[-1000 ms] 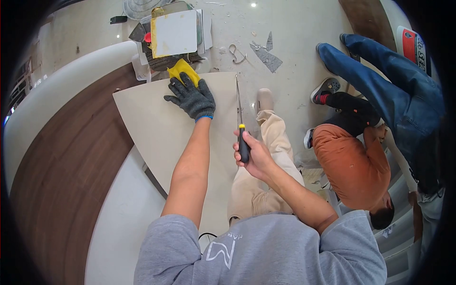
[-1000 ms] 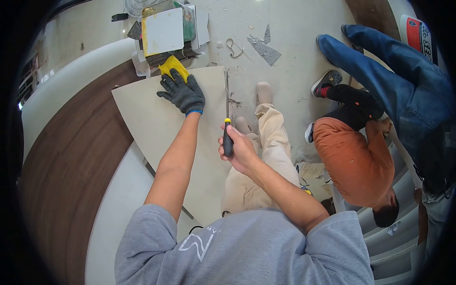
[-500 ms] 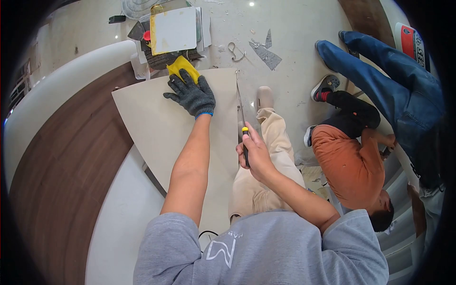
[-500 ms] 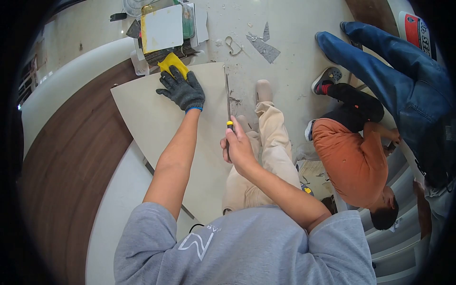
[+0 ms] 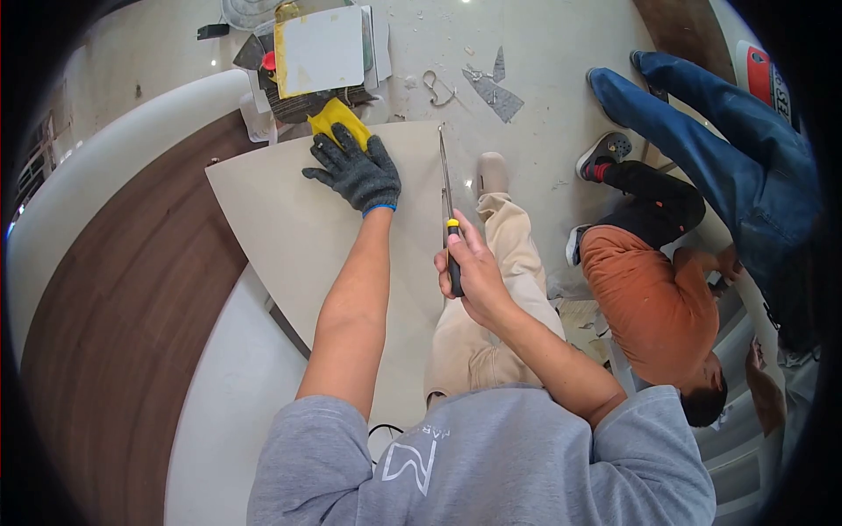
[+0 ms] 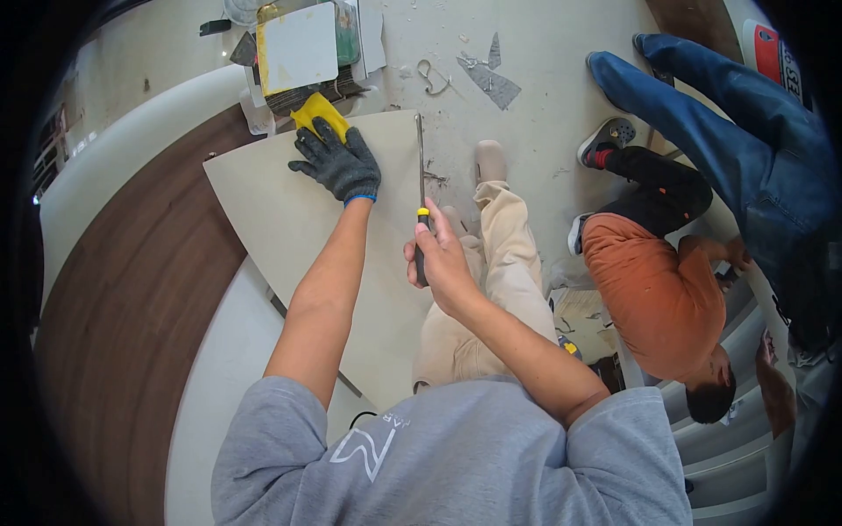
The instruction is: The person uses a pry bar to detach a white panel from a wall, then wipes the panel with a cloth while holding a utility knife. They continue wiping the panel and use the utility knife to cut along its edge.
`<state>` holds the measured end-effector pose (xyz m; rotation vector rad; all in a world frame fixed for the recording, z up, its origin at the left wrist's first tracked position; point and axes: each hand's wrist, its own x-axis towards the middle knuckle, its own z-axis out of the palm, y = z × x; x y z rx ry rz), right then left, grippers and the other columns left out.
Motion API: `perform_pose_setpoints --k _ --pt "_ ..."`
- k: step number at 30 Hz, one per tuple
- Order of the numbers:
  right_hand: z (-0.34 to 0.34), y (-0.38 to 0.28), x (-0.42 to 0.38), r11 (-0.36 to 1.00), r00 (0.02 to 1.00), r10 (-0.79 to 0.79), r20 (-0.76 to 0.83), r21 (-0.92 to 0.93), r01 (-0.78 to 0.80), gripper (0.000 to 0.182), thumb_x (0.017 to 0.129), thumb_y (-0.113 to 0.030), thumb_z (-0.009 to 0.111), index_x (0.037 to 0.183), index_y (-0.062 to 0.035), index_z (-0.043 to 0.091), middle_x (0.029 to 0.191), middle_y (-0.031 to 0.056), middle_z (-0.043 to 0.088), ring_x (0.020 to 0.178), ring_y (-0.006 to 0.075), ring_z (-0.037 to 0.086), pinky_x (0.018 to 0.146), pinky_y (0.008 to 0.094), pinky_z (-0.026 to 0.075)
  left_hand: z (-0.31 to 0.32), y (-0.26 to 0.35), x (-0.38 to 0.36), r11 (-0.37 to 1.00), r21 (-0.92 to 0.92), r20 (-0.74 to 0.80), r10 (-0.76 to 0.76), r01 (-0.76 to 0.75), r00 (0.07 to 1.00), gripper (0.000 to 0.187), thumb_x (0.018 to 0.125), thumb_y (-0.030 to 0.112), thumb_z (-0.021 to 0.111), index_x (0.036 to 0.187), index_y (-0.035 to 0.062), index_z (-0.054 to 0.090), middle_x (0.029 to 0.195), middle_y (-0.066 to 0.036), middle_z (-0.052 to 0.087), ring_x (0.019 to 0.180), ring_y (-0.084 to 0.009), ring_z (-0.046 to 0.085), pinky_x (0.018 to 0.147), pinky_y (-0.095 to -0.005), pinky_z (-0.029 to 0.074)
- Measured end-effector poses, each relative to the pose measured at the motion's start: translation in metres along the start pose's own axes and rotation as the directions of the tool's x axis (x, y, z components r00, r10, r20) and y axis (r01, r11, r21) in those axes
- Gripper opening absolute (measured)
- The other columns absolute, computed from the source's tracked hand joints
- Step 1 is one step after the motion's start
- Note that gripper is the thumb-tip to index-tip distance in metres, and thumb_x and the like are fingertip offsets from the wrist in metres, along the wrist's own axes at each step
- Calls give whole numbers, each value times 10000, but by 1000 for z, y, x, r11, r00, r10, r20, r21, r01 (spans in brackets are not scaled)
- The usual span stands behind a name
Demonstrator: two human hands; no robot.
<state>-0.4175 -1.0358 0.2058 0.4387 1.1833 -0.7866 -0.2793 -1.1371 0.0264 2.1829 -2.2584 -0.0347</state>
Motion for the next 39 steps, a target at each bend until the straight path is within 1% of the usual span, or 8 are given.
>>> perform_pose_setpoints --k 4,7,18,19,22,28,31,39 --pt "8 -2 12 1000 995 8 -97 5 -7 564 969 -190 425 1459 -97 162 765 69 519 484 136 498 440 269 403 3 -1 0 1000 -12 -25 19 -19 1000 651 895 410 465 1424 74 288 1409 -308 301 1313 -488 260 1043 -691 7" --pt "-4 1 32 969 988 -135 -77 -221 115 570 969 -182 413 1463 -78 148 764 67 516 486 136 494 451 263 413 1 0 1 1000 16 0 15 -15 1000 650 894 409 466 1420 68 294 1405 -311 305 1308 -491 267 1042 -692 11" --pt "0 11 6 998 993 -33 -110 -56 27 523 986 -192 356 1470 -96 185 727 46 479 489 115 446 455 257 397 2 -1 2 1000 5 2 17 -17 1000 658 892 421 451 1418 58 295 1408 -315 300 1312 -491 260 1039 -695 5" --pt "-4 11 0 998 993 -4 -121 -58 -3 511 988 -181 345 1469 -101 193 717 41 471 488 110 441 446 257 390 1 0 1 1000 8 7 12 -12 1000 660 892 423 451 1418 57 294 1408 -316 299 1312 -491 259 1038 -696 4" --pt "-1 19 -7 989 989 -109 -95 -110 99 509 995 -196 347 1472 -106 193 707 31 457 482 102 430 437 248 368 0 0 2 1000 -1 4 12 -12 1000 667 890 426 453 1420 56 289 1408 -318 297 1311 -495 257 1037 -696 4" --pt "12 10 -2 985 983 -114 -145 -145 93 511 1001 -221 349 1478 -127 193 695 25 443 454 89 393 407 244 344 3 -2 -1 1000 -18 -12 9 -9 1000 657 892 428 449 1413 54 306 1417 -312 286 1309 -503 252 1039 -694 4" --pt "2 19 9 979 986 -90 -137 -195 62 513 1002 -251 371 1473 -124 210 695 31 449 446 104 409 424 246 376 3 -1 1 1000 -6 -3 3 -3 1000 647 892 421 454 1405 51 319 1414 -307 292 1309 -501 254 1039 -694 12" --pt "-9 38 16 946 972 -164 -171 -308 106 480 995 -207 370 1457 -117 270 637 3 406 423 76 365 370 249 356 -1 2 3 1000 -21 -2 -16 16 1000 649 923 445 403 1439 75 270 1425 -307 274 1324 -482 237 1047 -676 19"
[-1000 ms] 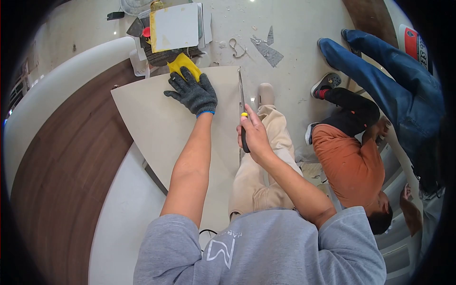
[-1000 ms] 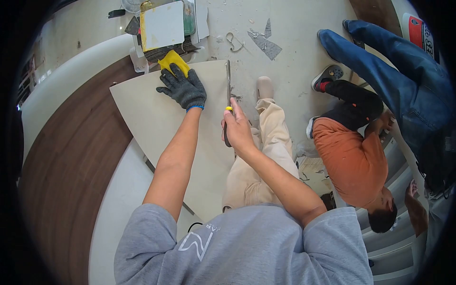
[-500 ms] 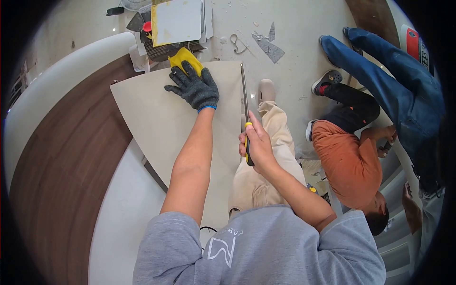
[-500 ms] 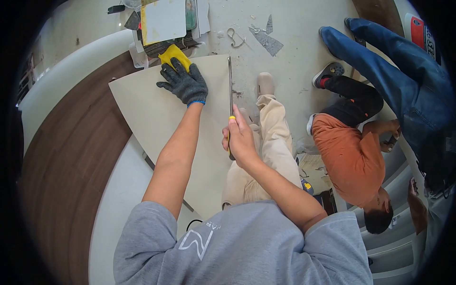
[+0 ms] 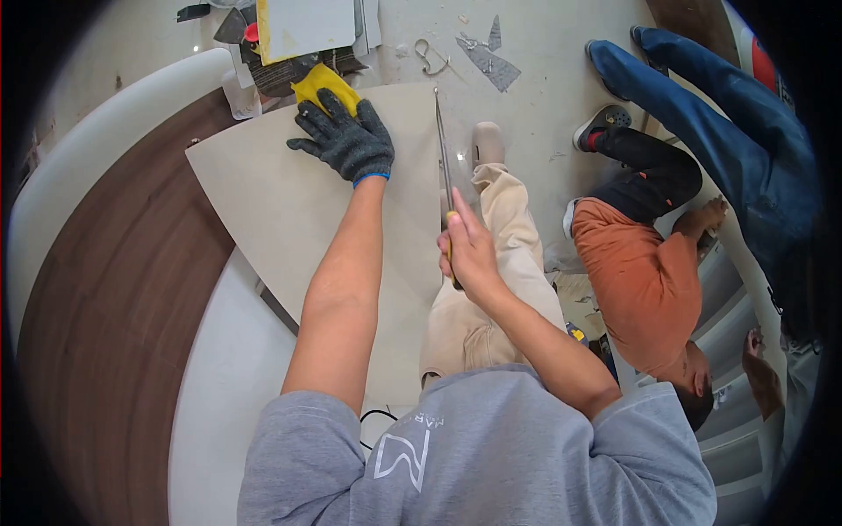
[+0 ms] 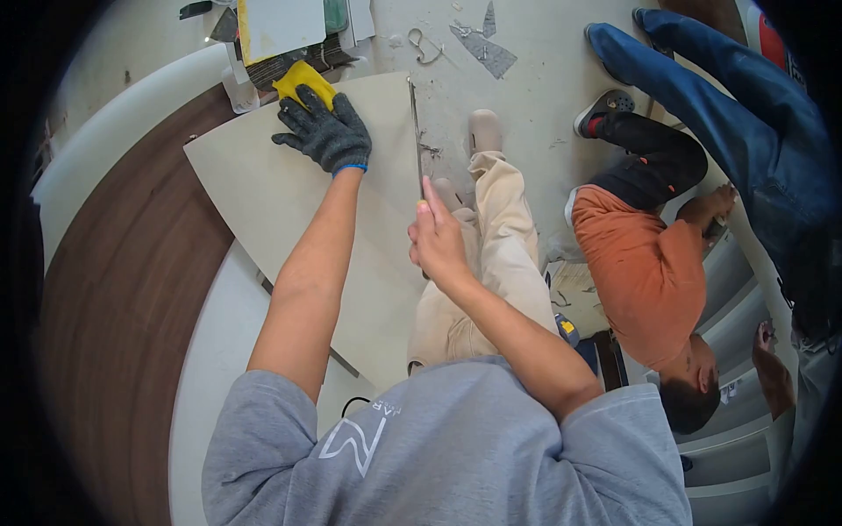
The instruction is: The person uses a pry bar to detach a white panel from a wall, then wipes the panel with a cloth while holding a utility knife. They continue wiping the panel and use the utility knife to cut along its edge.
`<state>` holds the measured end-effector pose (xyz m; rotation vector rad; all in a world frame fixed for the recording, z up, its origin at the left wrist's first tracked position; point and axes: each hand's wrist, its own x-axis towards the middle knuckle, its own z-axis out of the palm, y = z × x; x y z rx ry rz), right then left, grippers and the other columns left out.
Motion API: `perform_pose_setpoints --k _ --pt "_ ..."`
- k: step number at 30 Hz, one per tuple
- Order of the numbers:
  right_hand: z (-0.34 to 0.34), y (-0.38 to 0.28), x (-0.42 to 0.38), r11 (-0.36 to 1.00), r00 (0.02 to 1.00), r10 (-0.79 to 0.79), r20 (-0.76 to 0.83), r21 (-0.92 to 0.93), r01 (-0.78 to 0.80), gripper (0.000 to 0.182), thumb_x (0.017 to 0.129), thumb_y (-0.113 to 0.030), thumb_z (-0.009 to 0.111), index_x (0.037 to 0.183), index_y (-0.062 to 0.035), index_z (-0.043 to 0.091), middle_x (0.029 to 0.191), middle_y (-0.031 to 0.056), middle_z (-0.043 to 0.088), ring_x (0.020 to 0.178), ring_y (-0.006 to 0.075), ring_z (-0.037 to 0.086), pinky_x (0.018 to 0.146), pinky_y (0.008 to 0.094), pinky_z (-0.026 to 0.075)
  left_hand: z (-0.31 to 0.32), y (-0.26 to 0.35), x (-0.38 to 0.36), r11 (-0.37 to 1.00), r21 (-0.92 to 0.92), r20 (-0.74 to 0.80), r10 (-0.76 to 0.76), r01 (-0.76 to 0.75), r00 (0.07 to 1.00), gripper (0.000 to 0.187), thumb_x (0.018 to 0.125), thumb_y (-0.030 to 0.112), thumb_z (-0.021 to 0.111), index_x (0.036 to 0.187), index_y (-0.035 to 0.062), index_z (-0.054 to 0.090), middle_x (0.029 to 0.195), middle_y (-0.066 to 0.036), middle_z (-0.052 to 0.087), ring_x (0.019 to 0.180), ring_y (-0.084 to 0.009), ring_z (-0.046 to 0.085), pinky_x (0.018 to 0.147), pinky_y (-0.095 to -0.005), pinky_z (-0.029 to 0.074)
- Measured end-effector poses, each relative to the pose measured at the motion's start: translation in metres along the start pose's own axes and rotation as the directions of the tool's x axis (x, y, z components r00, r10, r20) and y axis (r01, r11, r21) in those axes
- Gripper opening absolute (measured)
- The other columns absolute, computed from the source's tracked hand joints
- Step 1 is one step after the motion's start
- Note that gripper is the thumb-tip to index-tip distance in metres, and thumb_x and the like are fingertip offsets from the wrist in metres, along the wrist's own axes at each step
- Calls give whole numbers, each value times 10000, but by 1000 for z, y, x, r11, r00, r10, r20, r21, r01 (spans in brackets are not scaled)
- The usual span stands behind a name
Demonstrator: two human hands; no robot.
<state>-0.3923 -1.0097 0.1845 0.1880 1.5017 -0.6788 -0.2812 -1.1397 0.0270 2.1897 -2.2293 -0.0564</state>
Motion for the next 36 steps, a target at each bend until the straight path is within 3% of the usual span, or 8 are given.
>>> perform_pose_setpoints --k 7,10,16,19,25,28,31,36 --pt "0 6 -18 998 1000 -2 16 62 1 481 997 -209 361 1455 -99 263 618 2 409 407 82 355 370 253 362 1 -1 -1 1000 14 6 2 -2 1000 647 925 445 387 1442 76 259 1430 -317 248 1320 -489 238 1041 -681 24" --pt "-3 24 9 994 994 107 -8 -23 -107 471 1003 -228 353 1459 -142 273 665 22 436 427 89 395 385 244 355 2 0 -1 1000 24 -16 3 -3 1000 656 922 454 387 1441 73 258 1430 -316 250 1321 -485 239 1039 -683 24" --pt "-5 17 -29 1000 1000 15 16 14 -16 489 998 -214 360 1462 -106 246 629 -3 405 446 77 372 385 253 371 4 -4 -5 1000 30 7 3 -3 1000 674 911 455 394 1441 64 248 1434 -316 245 1331 -485 219 1040 -687 9" --pt "-4 32 3 993 993 115 10 13 -115 487 998 -211 357 1462 -109 249 636 -6 394 478 71 385 388 249 373 3 3 -2 999 48 -28 3 -1 1000 660 914 453 396 1433 64 274 1440 -299 248 1333 -462 229 1034 -688 20" --pt "-3 53 -17 997 997 -78 23 13 77 486 1004 -231 358 1466 -131 245 656 10 414 430 82 355 393 246 362 7 -3 -1 1000 14 -4 3 -3 1000 693 905 461 402 1446 63 230 1427 -319 256 1336 -483 211 1033 -697 4" --pt "-1 54 7 995 997 77 -2 69 -77 490 1003 -230 359 1467 -126 241 655 9 411 428 81 336 393 244 357 4 1 0 999 51 -29 4 -3 1000 667 910 439 396 1433 47 261 1432 -312 255 1334 -476 224 1045 -681 12" --pt "-10 34 -29 1000 999 3 51 11 -4 491 1002 -230 358 1466 -120 242 653 14 413 425 82 342 388 248 356 5 -2 -4 1000 21 -19 6 -6 1000 664 910 434 398 1432 47 264 1433 -313 252 1330 -476 230 1045 -679 9" --pt "-11 64 -3 990 991 131 17 49 -132 486 998 -215 354 1460 -104 250 615 -8 377 420 78 325 373 251 331 8 -1 -1 998 56 -31 12 -10 999 677 894 452 413 1423 50 287 1434 -309 256 1332 -474 223 1037 -690 -1"
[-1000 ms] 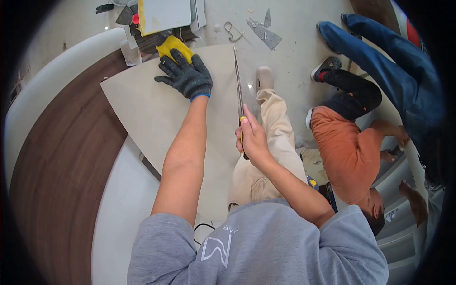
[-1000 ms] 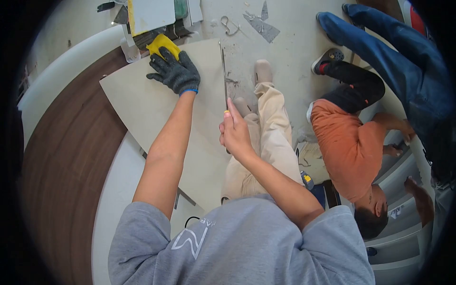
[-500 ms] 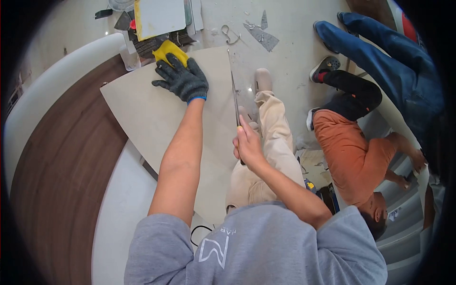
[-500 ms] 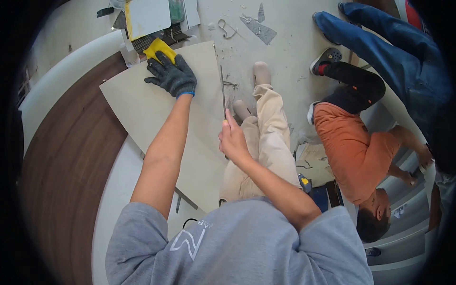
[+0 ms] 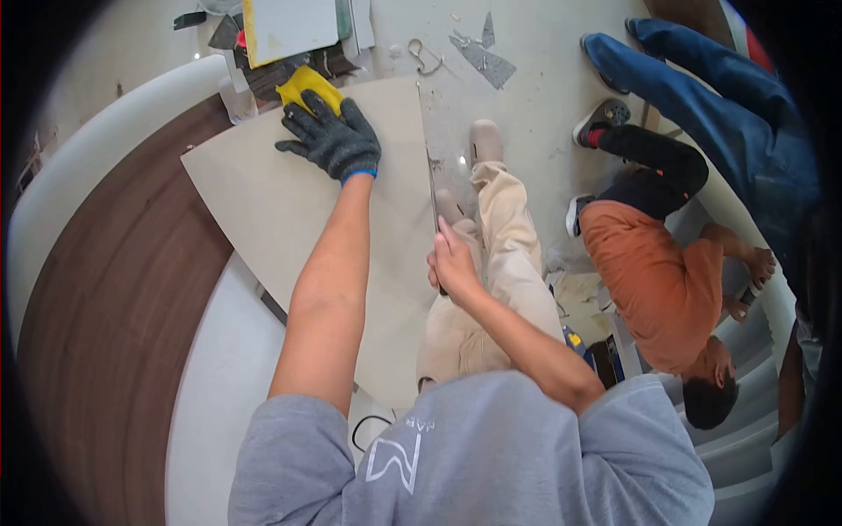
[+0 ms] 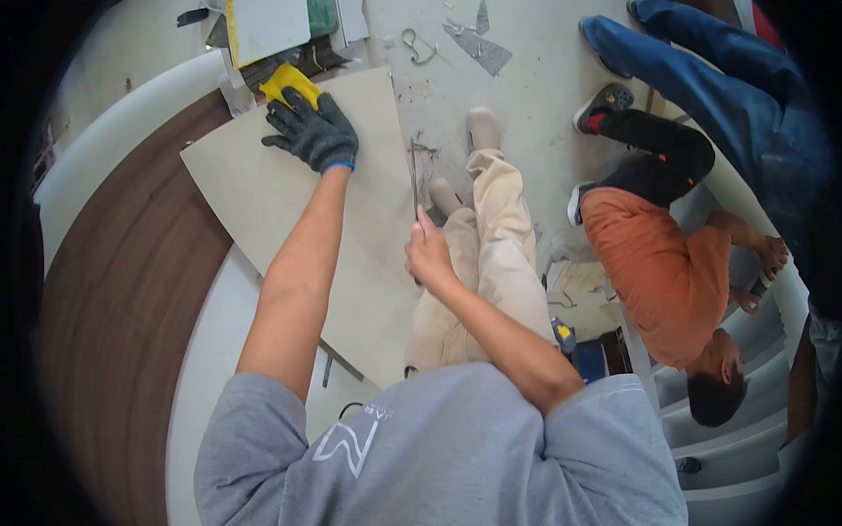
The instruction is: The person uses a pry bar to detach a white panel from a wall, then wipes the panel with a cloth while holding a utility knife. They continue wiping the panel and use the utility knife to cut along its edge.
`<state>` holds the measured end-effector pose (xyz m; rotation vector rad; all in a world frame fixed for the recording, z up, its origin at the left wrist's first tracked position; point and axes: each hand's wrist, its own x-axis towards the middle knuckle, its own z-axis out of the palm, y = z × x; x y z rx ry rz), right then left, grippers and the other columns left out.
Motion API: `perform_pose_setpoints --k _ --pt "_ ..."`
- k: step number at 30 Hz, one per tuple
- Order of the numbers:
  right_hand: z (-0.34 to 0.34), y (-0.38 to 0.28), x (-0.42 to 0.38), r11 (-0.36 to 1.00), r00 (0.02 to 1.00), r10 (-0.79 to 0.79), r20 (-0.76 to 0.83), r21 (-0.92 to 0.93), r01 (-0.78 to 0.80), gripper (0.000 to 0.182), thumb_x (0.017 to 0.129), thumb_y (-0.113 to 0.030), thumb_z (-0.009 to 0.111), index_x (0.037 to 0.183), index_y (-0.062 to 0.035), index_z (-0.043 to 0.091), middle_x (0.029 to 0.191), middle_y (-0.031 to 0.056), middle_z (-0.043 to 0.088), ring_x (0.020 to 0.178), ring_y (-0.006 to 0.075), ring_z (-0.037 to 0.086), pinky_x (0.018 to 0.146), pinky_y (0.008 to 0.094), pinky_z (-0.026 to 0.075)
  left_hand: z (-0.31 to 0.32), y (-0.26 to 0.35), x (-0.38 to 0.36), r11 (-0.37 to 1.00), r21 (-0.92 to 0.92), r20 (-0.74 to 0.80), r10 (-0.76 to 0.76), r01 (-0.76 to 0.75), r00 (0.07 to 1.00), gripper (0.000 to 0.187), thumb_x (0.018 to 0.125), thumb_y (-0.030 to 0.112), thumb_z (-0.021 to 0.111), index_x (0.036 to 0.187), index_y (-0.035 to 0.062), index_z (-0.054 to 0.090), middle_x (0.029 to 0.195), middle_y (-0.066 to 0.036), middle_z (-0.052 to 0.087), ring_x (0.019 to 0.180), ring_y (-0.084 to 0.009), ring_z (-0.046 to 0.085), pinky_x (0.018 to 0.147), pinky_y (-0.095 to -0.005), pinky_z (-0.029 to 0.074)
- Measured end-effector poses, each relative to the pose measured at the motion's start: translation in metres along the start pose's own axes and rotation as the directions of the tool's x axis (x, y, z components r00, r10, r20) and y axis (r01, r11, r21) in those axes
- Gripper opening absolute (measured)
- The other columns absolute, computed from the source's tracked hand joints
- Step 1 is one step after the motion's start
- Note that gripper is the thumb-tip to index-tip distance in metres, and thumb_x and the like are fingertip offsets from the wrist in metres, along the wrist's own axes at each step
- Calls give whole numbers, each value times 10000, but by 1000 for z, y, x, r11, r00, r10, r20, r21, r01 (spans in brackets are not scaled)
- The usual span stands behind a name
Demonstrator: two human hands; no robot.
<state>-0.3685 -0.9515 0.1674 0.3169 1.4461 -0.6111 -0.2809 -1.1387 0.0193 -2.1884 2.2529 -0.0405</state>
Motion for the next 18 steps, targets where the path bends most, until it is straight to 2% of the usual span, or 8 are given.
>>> perform_pose_setpoints --k 1,2,5,8,11,14,17,18 --pt "-2 2 -5 1000 1000 11 5 8 -11 482 997 -205 352 1457 -100 256 597 -20 359 417 75 314 368 252 320 2 -2 -1 999 34 4 -5 5 1000 673 894 450 412 1419 46 295 1433 -308 258 1330 -476 224 1039 -688 2" --pt "-4 -1 -23 998 998 -56 35 16 55 482 997 -205 353 1456 -93 256 599 -22 354 429 73 322 373 250 325 3 -3 0 1000 -23 -20 -6 5 1000 665 896 441 413 1419 47 296 1434 -307 258 1330 -474 224 1037 -690 7" --pt "3 25 -25 992 995 -103 -10 -80 102 489 1003 -232 352 1462 -110 235 651 16 414 439 82 368 384 239 354 4 -5 -2 997 -83 -30 -5 3 1000 665 898 443 411 1420 48 296 1435 -301 265 1321 -476 248 1039 -692 12" --pt "1 28 -3 998 998 52 -19 -45 -53 496 1005 -238 350 1463 -99 219 651 14 415 452 78 365 386 235 353 -4 -1 -2 999 -29 -74 19 -21 997 640 924 443 378 1420 46 297 1417 -307 286 1310 -481 261 1050 -667 25" --pt "-8 11 -43 996 997 -66 33 -57 68 489 997 -215 348 1449 -63 244 605 0 405 432 94 382 393 273 364 0 -3 -2 998 -62 -61 10 -14 998 657 902 441 411 1416 45 307 1414 -307 296 1316 -484 253 1041 -690 12" --pt "-2 41 -17 990 997 -79 -21 -118 76 492 994 -214 348 1449 -60 237 603 2 411 433 90 388 391 273 364 0 -4 -1 998 -64 -45 0 -3 999 654 901 444 410 1420 59 306 1407 -314 301 1316 -483 254 1038 -694 3" --pt "-5 43 10 988 992 121 -29 -88 -123 495 1005 -229 337 1462 -87 211 660 17 423 432 95 381 395 249 357 -1 -1 -1 999 -32 -62 -3 1 998 647 901 446 402 1421 72 308 1411 -307 302 1319 -476 256 1039 -692 6" --pt "-7 48 9 995 998 57 -14 -78 -58 495 1006 -228 334 1463 -88 207 659 18 423 428 97 382 395 251 359 3 -2 -2 999 -32 -89 -9 6 996 638 901 446 402 1414 74 325 1421 -293 301 1323 -469 257 1047 -680 13"
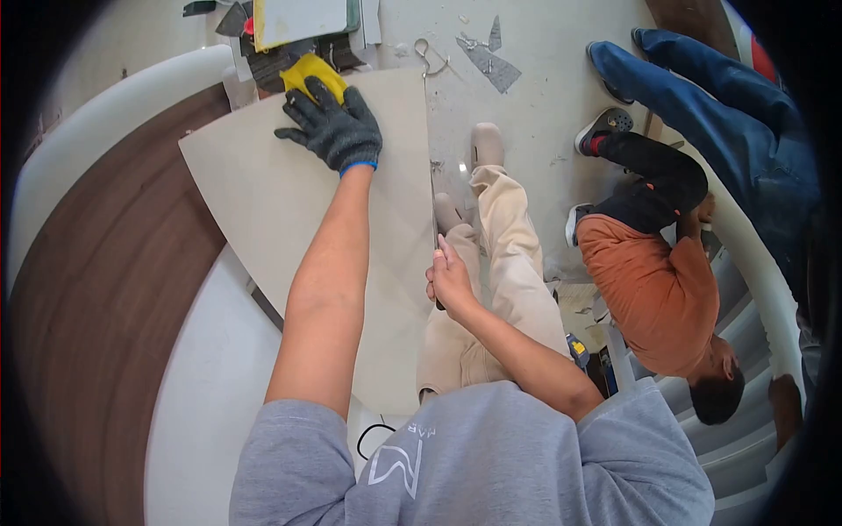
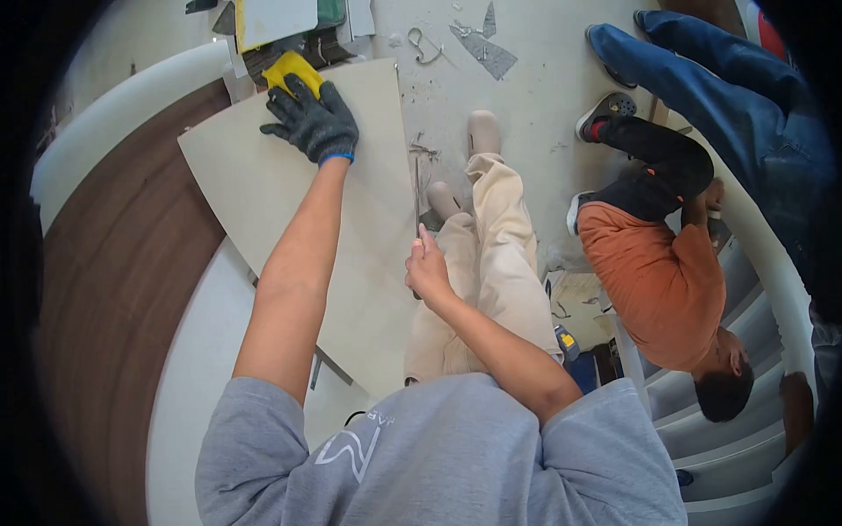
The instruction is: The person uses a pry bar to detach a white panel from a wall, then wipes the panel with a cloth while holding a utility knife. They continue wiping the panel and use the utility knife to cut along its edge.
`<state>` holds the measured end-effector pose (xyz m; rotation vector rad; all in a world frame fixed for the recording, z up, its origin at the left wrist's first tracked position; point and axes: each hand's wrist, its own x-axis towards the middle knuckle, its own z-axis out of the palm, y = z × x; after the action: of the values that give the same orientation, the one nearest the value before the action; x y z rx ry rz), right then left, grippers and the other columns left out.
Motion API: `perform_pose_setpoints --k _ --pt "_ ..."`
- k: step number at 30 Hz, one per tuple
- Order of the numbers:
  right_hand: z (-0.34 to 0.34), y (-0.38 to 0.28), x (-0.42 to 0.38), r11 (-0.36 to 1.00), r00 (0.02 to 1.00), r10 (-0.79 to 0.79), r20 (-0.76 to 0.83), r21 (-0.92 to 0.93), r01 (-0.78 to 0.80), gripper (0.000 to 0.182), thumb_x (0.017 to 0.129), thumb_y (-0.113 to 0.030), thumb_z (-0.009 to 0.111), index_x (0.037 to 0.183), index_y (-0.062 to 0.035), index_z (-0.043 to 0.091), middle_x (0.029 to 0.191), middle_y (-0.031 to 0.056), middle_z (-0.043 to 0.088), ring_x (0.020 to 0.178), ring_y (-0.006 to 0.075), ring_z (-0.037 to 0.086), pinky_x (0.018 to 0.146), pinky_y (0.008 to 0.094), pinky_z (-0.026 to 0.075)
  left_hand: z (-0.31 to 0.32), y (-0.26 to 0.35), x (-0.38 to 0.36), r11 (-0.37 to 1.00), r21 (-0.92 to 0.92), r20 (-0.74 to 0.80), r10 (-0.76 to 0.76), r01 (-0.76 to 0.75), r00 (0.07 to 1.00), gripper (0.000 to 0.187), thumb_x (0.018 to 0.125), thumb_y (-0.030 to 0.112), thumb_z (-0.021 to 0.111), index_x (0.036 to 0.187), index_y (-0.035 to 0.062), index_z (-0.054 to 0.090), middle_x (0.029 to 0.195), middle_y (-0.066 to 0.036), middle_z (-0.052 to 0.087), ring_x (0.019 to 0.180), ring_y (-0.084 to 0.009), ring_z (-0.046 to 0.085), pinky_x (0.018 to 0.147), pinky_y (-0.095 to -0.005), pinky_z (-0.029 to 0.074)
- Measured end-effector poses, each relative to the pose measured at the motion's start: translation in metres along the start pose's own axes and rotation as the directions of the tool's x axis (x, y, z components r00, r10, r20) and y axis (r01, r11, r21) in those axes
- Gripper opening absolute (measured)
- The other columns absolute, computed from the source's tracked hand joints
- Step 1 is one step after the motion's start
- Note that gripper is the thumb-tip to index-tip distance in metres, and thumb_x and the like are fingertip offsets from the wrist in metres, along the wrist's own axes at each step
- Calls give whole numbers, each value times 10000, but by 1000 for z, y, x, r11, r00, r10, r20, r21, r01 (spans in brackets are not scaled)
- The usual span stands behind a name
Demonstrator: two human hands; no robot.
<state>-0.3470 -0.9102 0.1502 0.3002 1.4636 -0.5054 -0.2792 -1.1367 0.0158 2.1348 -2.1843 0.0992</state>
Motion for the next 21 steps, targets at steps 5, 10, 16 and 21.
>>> perform_pose_setpoints --k 5,10,16,21 --pt "7 -18 -62 985 984 -173 38 17 172 502 1005 -229 325 1470 -96 192 663 24 430 417 103 393 395 261 364 2 -5 0 999 -31 -36 6 -7 999 630 901 456 399 1401 75 355 1424 -282 313 1326 -457 266 1051 -676 20" --pt "-2 25 -16 997 996 -83 13 3 83 506 1003 -236 336 1472 -111 197 666 30 442 414 110 409 391 264 368 -10 -7 -8 993 -20 -23 117 -117 993 622 890 445 432 1372 55 397 1407 -274 347 1323 -445 280 1067 -657 25" --pt "-11 72 -36 983 983 -181 12 -40 182 497 996 -223 343 1467 -116 223 663 34 446 406 117 407 387 271 373 -57 -97 -220 968 -119 223 243 -221 944 635 863 368 509 1384 35 368 1404 -282 332 1321 -456 261 1069 -666 28" --pt "-15 113 -30 990 990 -140 7 -31 140 499 997 -214 333 1463 -78 215 623 20 396 419 108 368 379 271 368 -56 -111 -246 971 -141 169 214 -192 962 694 841 371 554 1425 89 305 1451 -242 270 1344 -439 235 1065 -683 62"
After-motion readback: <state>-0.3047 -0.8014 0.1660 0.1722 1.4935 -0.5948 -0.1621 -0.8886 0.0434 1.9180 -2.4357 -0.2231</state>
